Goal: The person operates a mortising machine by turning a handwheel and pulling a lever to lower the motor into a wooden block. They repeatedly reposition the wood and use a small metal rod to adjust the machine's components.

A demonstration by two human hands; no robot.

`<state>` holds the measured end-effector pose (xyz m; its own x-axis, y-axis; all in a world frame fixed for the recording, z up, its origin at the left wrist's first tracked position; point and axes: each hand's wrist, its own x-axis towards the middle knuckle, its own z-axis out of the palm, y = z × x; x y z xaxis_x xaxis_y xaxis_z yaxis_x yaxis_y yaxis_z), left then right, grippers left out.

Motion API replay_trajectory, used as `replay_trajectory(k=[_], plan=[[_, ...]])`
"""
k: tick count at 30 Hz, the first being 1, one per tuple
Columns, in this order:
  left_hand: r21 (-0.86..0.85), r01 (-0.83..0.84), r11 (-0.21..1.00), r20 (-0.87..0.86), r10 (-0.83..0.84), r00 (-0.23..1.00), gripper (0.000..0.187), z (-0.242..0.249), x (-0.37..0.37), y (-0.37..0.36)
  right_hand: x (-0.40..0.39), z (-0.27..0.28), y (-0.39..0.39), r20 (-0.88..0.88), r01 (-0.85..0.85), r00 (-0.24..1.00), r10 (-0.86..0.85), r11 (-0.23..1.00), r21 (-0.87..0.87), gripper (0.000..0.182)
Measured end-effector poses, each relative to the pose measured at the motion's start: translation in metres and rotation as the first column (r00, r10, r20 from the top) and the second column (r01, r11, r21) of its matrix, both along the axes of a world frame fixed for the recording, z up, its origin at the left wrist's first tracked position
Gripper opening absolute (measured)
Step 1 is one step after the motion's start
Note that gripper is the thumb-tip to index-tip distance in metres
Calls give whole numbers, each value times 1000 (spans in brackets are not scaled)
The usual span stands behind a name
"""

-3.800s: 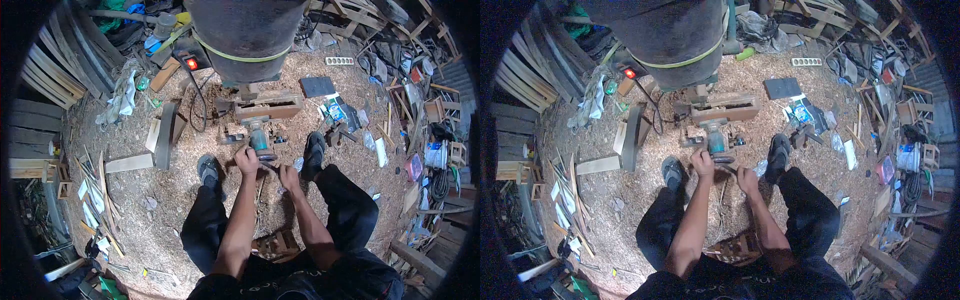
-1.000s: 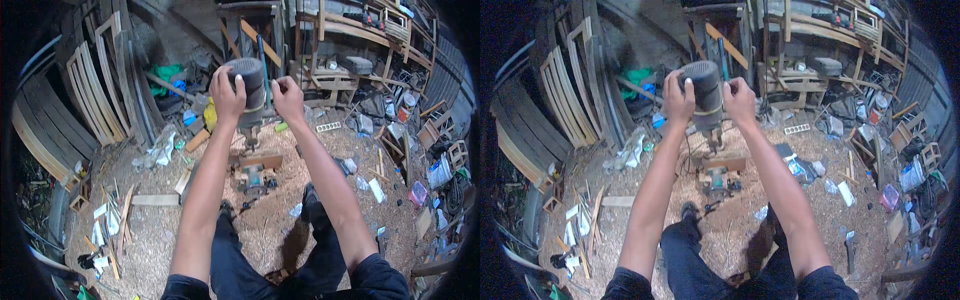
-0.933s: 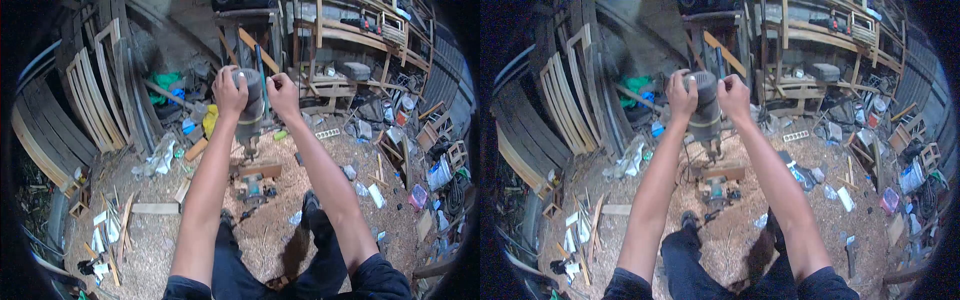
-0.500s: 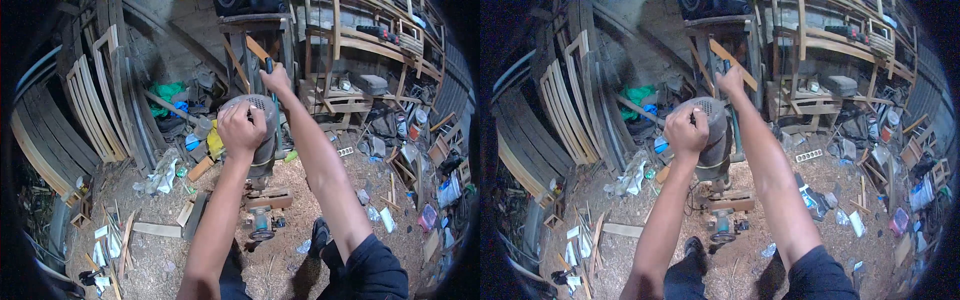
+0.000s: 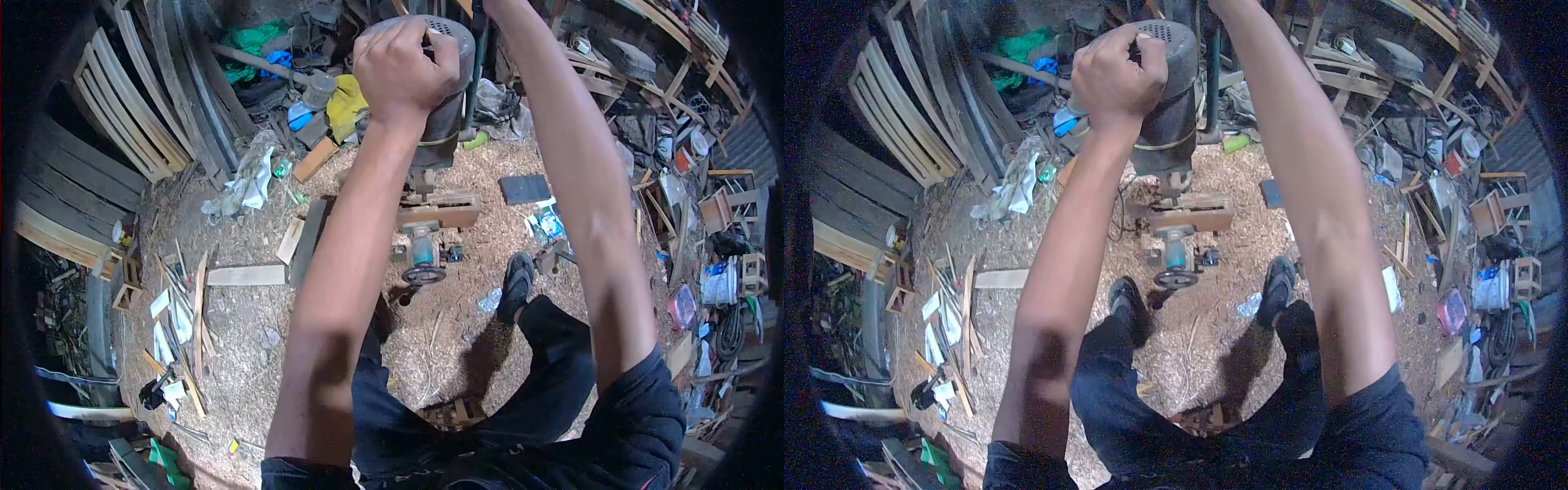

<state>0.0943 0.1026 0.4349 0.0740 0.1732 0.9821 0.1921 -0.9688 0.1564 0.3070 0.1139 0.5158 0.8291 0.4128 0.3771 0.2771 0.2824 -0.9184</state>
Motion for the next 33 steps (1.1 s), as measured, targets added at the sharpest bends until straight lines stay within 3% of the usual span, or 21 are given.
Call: replay_trajectory(k=[3,4,7,9,10,13,16,21,25,27,29,31,33], plan=[[35,13,999,49,-15,999,24,-8,3,3,-51,-10,-49,3,-39,999,38,991,130,48],[17,8,1000,41,-8,999,23,-9,2,2,-67,-15,-60,29,27,999,-33,981,191,47],[18,11,1000,46,-12,999,23,-17,2,2,-93,-47,-103,172,-218,970,174,932,288,45],[19,4,1000,44,-5,999,22,-18,0,0,-108,-64,-119,201,-144,976,87,946,291,45],[18,3,1000,41,-4,999,22,-21,-1,-1,-103,-78,-128,185,-275,956,227,914,299,48],[-3,5,1000,19,-5,1000,22,-25,-2,-2,-129,-106,-161,212,-274,952,221,923,269,47],[-22,14,1000,12,-14,1000,23,-30,0,0,-168,-118,-176,249,-172,965,88,924,341,46],[13,3,1000,29,-3,1000,23,-39,-2,1,-192,-163,-203,301,-231,948,106,877,421,41],[31,1,1000,-12,-1,1000,23,-30,-1,2,-179,-149,-189,301,-181,952,61,902,391,43],[24,21,999,18,-22,1000,22,-28,1,4,-151,-116,-170,307,-155,950,65,949,276,47],[23,49,999,33,-50,998,20,-19,1,1,-139,-69,-139,276,-140,959,61,951,276,37],[21,68,997,39,-69,997,20,-2,-5,-8,-90,-43,-96,148,-125,985,90,962,242,46],[-40,78,996,20,-78,997,23,4,-5,-9,-55,-23,-59,157,-95,985,68,980,176,47]])
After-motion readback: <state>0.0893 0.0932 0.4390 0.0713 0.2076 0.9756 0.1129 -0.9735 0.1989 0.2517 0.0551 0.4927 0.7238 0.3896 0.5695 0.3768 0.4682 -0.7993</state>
